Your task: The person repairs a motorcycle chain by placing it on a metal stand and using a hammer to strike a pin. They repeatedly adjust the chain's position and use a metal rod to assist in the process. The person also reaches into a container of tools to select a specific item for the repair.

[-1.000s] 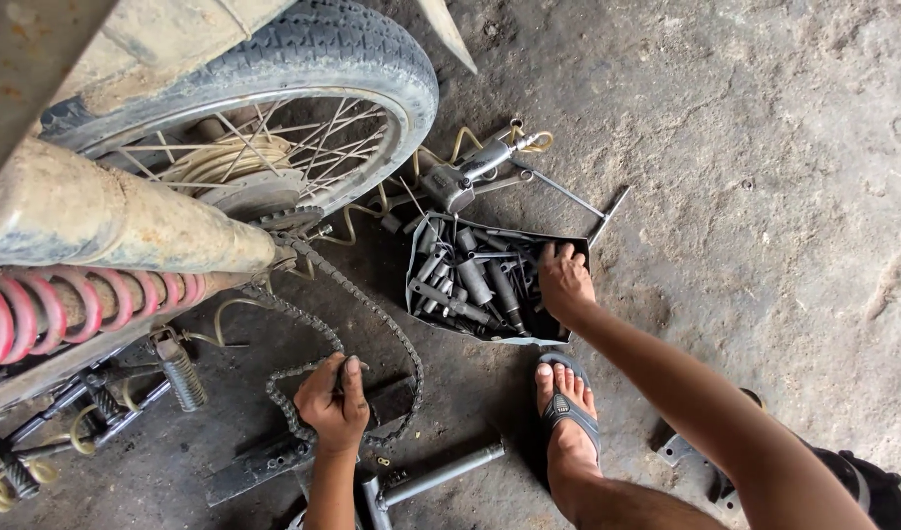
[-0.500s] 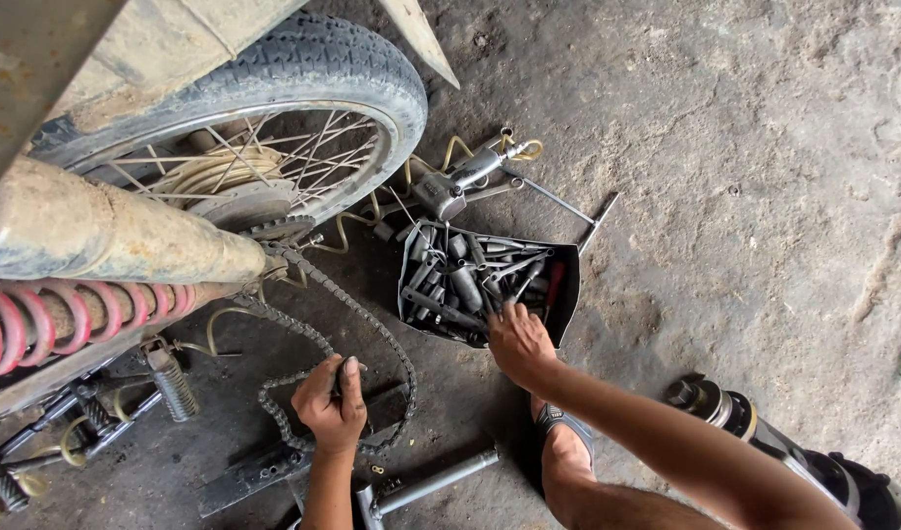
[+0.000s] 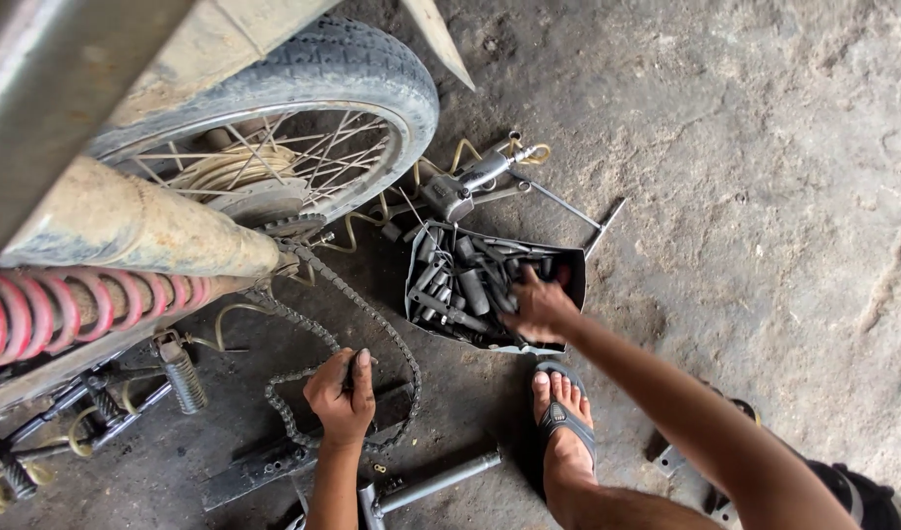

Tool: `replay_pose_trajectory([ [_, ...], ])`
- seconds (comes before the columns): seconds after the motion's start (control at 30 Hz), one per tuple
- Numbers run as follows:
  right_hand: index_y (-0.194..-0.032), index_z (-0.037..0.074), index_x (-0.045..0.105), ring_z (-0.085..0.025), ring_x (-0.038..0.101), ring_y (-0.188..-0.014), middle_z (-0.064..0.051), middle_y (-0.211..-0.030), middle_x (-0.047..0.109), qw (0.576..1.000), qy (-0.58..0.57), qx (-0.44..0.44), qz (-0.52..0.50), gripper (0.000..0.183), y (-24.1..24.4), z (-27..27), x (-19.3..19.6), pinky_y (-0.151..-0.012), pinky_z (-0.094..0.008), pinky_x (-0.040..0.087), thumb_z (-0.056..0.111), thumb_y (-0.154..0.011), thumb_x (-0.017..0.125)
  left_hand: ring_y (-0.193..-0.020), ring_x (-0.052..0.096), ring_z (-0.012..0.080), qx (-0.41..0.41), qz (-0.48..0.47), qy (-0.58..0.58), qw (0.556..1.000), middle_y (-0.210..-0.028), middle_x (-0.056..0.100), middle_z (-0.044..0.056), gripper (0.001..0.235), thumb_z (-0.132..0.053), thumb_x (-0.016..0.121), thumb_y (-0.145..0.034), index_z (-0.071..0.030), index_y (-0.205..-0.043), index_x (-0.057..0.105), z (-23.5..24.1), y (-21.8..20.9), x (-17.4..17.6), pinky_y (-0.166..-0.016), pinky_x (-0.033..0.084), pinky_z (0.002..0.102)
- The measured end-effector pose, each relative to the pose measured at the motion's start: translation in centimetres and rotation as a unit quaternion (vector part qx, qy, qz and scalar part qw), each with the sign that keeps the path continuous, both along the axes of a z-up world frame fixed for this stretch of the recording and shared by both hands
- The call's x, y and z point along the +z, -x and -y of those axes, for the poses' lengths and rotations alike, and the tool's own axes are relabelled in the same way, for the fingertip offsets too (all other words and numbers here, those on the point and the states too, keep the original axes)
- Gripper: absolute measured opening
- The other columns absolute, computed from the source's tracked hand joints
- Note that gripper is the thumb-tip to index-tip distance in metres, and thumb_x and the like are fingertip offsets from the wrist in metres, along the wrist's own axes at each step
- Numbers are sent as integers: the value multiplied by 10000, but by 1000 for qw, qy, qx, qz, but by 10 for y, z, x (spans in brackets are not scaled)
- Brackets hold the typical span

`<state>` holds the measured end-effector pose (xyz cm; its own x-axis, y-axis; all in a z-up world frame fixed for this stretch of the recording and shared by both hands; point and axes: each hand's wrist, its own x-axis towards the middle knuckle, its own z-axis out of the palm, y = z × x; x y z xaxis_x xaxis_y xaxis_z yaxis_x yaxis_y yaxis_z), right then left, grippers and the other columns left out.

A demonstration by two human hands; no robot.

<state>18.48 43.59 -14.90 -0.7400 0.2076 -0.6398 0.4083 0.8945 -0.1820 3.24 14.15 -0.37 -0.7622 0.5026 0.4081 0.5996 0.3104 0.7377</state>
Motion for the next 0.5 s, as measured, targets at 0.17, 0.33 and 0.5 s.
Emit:
replay_pose_trajectory([
  [0.17,-1116,126,634,-221,549,-691,-64,-924,565,993,41,-18,-110,522,-45,43,-11,-887,-473,407,620,-1031,490,-501,474,182,-3,-1,-13,1000,-682,656,75,137,-15,655,-927,48,-805,651,2,2,1,-538,428,293],
  [0.33,-1197,-25,563,-254,681,-679,-196,-1036,619,993,-39,30,-109,509,-48,69,-9,-816,-537,550,465,-1069,508,-476,447,167,6,-6,0,1000,-652,627,65,191,-47,648,-946,29,-770,649,5,5,-3,-503,387,297],
  [0.5,-1612,-2,213,-286,696,-747,-188,-914,689,997,-68,20,32,630,2,84,62,-947,-862,431,230,-1083,464,-492,483,173,18,-2,18,1000,-672,651,72,182,-44,646,-951,33,-787,659,5,4,5,-524,417,296],
])
